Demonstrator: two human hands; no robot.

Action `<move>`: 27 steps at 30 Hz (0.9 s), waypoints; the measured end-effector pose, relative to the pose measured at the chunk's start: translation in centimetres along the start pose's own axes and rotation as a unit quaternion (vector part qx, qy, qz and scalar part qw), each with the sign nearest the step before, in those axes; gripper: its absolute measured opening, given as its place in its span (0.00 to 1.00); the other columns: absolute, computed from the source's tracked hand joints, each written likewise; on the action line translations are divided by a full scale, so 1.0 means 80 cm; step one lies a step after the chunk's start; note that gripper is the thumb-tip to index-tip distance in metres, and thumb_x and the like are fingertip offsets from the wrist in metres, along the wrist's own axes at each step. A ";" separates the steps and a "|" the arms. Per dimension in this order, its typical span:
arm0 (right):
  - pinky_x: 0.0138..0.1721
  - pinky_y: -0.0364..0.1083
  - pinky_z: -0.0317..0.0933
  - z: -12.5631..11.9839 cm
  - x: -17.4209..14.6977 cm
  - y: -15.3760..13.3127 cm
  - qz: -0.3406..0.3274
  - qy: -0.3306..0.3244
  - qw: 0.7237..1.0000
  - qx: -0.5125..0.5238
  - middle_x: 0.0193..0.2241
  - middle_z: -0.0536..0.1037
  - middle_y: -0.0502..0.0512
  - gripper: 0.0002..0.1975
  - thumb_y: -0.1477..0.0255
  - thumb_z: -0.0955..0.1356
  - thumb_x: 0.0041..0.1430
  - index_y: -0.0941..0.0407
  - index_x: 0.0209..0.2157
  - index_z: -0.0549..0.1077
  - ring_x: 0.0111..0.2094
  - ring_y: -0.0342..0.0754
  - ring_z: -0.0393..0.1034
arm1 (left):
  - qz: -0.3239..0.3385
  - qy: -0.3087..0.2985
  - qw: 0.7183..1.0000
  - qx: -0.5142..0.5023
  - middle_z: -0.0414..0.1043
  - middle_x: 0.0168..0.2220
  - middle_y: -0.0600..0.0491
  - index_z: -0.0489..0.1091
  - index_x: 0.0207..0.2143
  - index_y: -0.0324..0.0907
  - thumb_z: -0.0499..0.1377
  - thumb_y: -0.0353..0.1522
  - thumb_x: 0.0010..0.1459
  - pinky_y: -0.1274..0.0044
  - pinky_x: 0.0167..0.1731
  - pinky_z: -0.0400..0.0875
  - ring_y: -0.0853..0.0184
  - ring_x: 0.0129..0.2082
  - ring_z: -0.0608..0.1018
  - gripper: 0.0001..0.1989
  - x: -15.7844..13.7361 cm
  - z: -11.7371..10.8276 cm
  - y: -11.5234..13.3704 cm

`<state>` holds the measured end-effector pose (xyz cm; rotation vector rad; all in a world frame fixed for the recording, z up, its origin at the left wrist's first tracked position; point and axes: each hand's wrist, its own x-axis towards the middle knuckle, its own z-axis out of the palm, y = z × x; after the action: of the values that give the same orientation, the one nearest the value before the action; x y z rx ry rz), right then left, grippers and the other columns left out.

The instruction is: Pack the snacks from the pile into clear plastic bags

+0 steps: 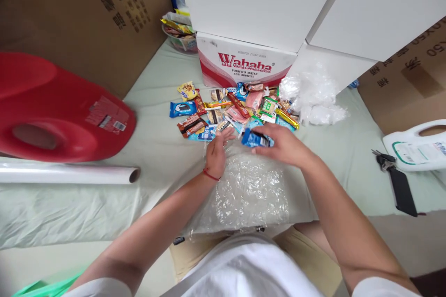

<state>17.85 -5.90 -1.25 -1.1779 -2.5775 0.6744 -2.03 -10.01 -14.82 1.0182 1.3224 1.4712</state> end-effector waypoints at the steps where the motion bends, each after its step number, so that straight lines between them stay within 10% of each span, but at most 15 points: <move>1: 0.50 0.55 0.65 0.011 -0.017 -0.006 -0.006 -0.018 1.000 0.007 0.46 0.80 0.60 0.29 0.53 0.72 0.62 0.53 0.59 0.76 0.46 0.58 0.73 | -0.007 0.002 1.000 -0.016 0.79 0.55 0.46 0.77 0.54 0.42 0.40 0.49 0.73 0.66 0.56 0.73 0.60 0.49 0.82 0.32 0.000 0.000 0.001; 11: 0.53 0.58 0.61 0.148 -0.065 -0.004 -0.001 -0.003 1.000 -0.005 0.50 0.75 0.64 0.28 0.58 0.71 0.65 0.52 0.64 0.72 0.50 0.59 0.65 | -0.001 0.030 0.999 -0.012 0.81 0.50 0.44 0.77 0.48 0.41 0.45 0.50 0.72 0.69 0.44 0.76 0.59 0.46 0.83 0.28 0.010 -0.006 -0.004; 17: 0.54 0.58 0.63 0.126 -0.057 0.004 -0.021 -0.041 0.999 0.009 0.51 0.76 0.65 0.34 0.52 0.72 0.61 0.53 0.64 0.71 0.51 0.60 0.68 | -0.015 0.062 0.998 -0.014 0.82 0.43 0.45 0.75 0.42 0.41 0.46 0.50 0.71 0.72 0.41 0.76 0.62 0.42 0.84 0.26 0.013 -0.005 -0.006; 23: 0.47 0.51 0.64 0.057 0.058 -0.016 -0.013 0.026 1.000 0.006 0.42 0.81 0.60 0.16 0.63 0.64 0.71 0.56 0.49 0.79 0.44 0.54 0.74 | -0.010 0.048 0.999 0.003 0.81 0.44 0.46 0.74 0.43 0.43 0.45 0.48 0.72 0.70 0.43 0.78 0.61 0.42 0.83 0.25 0.011 -0.006 -0.005; 27: 0.50 0.51 0.62 0.074 0.196 -0.040 -0.065 -0.009 0.992 -0.104 0.44 0.80 0.61 0.13 0.71 0.64 0.69 0.58 0.46 0.79 0.48 0.55 0.72 | 0.006 0.035 0.998 0.051 0.81 0.41 0.46 0.74 0.42 0.43 0.44 0.47 0.73 0.67 0.44 0.77 0.59 0.41 0.83 0.24 0.010 -0.006 -0.008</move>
<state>3.25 2.35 -4.55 -1.0532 -2.7647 0.3981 -2.65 -9.33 -15.48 1.0488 1.4559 1.4739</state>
